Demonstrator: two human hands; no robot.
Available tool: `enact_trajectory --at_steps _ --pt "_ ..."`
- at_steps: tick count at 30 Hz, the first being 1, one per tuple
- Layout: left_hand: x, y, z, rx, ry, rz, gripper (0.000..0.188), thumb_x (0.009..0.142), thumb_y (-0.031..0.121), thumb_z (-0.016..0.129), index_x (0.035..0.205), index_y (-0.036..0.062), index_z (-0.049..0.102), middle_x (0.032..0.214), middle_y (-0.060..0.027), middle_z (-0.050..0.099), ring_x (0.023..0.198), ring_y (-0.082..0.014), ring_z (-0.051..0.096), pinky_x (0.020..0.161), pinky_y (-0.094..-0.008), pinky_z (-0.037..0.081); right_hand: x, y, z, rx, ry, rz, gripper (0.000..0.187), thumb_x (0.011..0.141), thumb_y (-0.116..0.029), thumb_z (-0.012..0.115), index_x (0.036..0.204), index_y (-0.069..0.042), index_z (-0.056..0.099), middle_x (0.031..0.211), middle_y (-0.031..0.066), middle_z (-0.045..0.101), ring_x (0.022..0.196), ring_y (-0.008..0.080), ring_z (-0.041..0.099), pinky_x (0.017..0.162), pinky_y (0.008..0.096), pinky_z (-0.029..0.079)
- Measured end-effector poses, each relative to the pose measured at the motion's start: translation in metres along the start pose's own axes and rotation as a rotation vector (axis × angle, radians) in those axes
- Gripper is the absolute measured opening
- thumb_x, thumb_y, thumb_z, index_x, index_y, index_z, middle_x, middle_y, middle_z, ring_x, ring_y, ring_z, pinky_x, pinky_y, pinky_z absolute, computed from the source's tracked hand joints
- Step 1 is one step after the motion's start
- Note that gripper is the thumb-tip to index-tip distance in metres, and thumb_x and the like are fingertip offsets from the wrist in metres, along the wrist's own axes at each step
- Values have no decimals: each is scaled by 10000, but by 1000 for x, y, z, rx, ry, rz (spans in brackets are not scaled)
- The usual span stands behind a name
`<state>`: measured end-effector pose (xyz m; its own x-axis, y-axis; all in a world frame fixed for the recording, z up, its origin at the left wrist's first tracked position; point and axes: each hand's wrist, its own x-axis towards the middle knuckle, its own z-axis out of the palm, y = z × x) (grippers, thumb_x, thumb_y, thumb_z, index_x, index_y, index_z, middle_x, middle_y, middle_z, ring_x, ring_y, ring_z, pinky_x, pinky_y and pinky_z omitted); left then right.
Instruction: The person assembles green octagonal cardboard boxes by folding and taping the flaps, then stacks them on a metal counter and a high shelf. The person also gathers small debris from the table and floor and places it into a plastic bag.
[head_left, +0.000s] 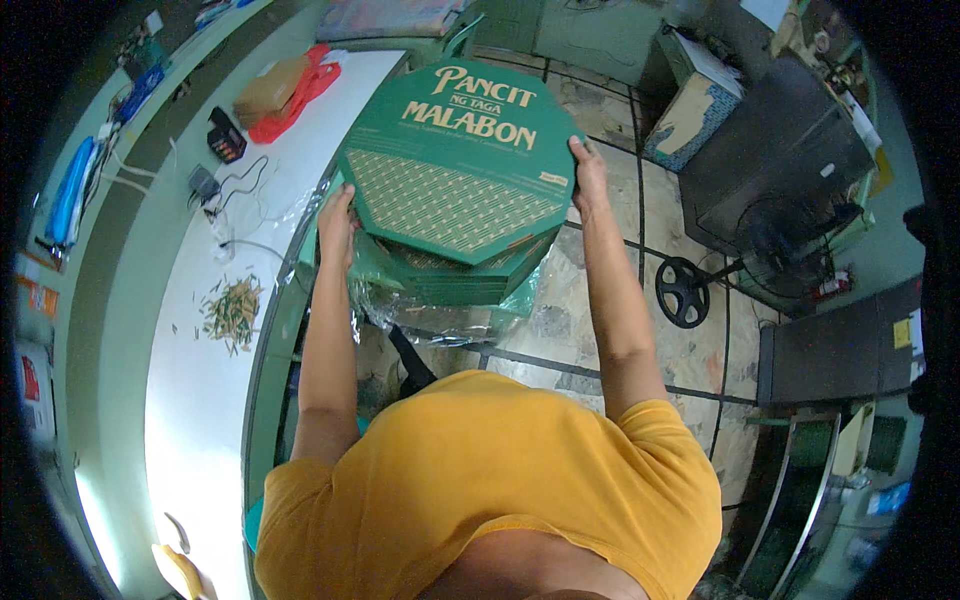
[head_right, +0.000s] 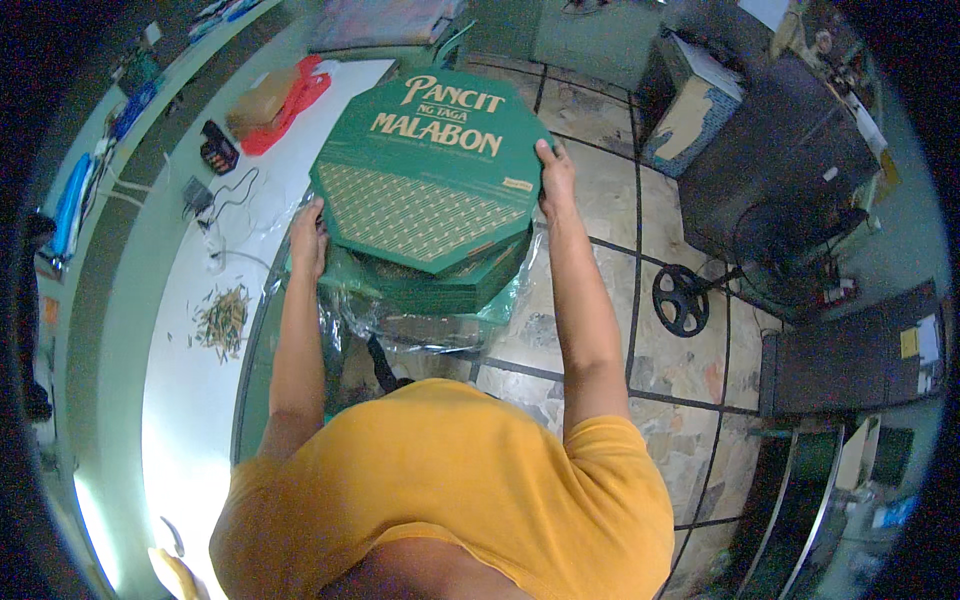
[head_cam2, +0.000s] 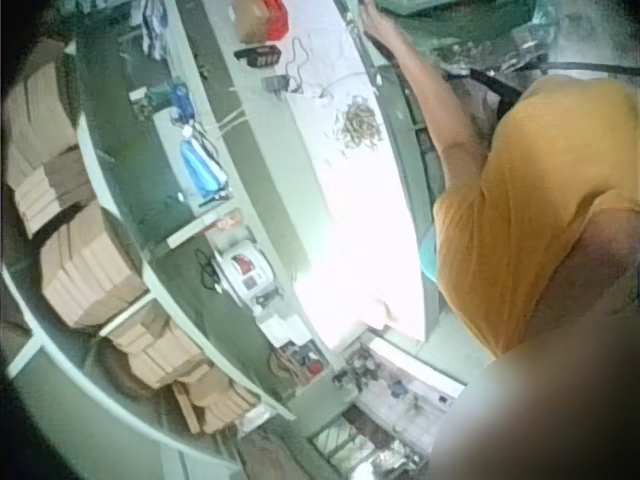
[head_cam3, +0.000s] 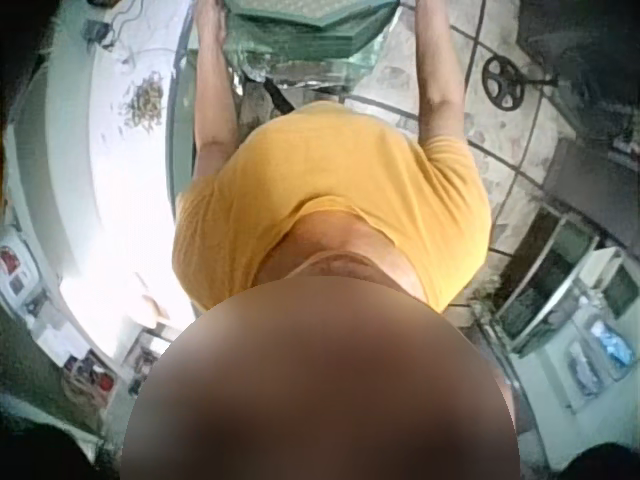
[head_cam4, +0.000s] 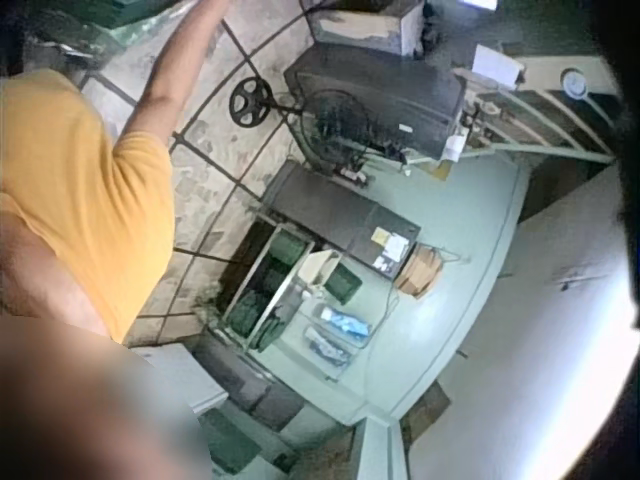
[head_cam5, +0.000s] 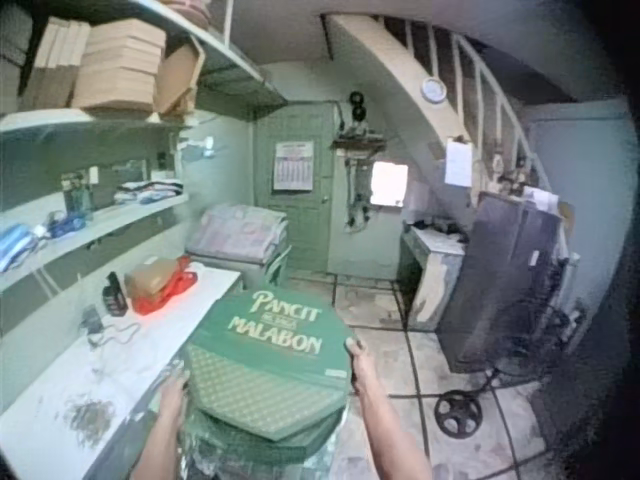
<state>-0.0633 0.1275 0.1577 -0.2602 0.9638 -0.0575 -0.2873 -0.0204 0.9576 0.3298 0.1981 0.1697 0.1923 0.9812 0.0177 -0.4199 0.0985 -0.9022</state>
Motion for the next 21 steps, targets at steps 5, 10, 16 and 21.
enact_trajectory --at_steps 5,10,16,21 --pt "-1 15 -11 -76 -60 -81 512 898 364 609 1264 24 498 989 -61 610 691 -145 558 575 -277 433 13 -3 -6 -32 4 164 436 952 -219 498 1289 54 451 1177 167 583 1018 243 596 879 358 485" --pt "-4 15 -21 68 -93 -117 623 869 411 633 1288 -23 477 1013 -98 618 706 -170 577 607 -300 486 26 -16 1 -147 -105 191 371 973 -237 453 1226 29 515 1090 154 615 889 240 635 784 358 519" --pt "-12 -17 -32 479 35 -37 712 824 474 661 1247 -81 523 1160 -191 603 973 -242 619 780 -327 508 42 15 -3 -389 -22 90 347 952 -220 484 1147 61 541 1002 142 636 832 228 635 757 357 518" --pt "-18 -37 -39 587 103 56 687 823 491 652 1205 -74 561 1202 -206 583 1106 -280 553 918 -345 426 46 46 -14 -406 -25 133 380 954 -215 479 1223 53 499 1113 141 608 922 238 619 841 361 485"
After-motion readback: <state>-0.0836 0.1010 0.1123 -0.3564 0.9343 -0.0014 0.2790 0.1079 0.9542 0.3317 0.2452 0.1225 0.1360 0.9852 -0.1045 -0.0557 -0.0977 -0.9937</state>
